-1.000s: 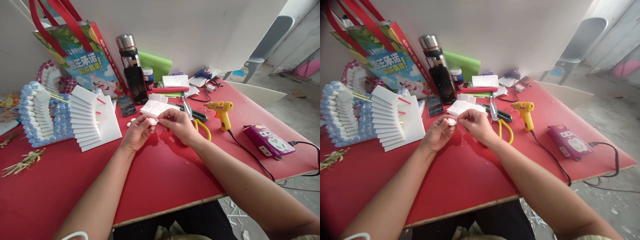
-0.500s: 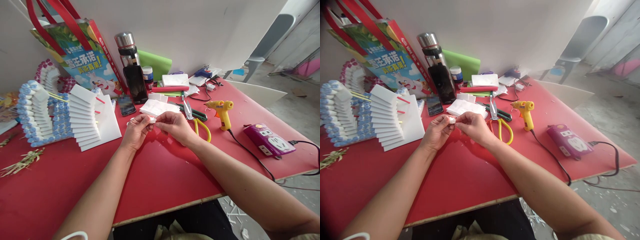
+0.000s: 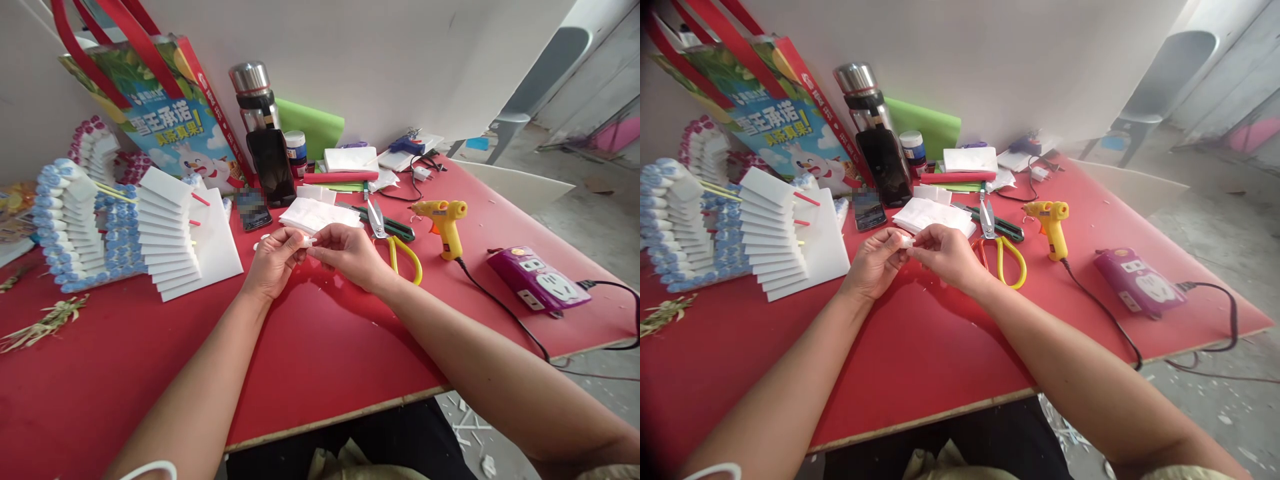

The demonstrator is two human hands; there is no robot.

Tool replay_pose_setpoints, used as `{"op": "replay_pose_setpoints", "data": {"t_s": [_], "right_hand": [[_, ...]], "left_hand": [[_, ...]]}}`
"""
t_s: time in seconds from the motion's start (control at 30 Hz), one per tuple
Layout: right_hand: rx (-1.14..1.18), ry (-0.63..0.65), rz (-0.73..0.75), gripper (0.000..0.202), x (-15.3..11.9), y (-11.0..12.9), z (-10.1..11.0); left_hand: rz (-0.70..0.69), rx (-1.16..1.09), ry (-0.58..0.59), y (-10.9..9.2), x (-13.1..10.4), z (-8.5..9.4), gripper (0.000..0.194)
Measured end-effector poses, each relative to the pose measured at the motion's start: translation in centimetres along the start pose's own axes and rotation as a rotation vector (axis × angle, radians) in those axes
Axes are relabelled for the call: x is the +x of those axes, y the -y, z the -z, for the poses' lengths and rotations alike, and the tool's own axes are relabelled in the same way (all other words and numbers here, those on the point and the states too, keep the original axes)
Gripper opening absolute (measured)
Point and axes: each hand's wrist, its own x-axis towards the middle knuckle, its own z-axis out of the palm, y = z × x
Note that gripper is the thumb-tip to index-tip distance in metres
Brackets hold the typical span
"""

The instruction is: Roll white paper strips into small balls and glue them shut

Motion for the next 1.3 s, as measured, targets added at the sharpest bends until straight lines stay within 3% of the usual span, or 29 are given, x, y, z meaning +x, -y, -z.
{"op": "replay_pose_setpoints", "data": {"t_s": [0.3, 1.3], "right_hand": [[0.004, 0.001, -0.005, 0.026, -0.01, -0.14, -0.03], [-0.043, -0.008, -0.018, 0.018, -0.01, 0.33, 0.09]], "left_hand": [[-0.029, 0.020, 0.048, 0.36, 0.06, 0.34, 0.025], [-0.039, 0.013, 0.020, 0.23, 0.10, 0.09, 0.026]]}}
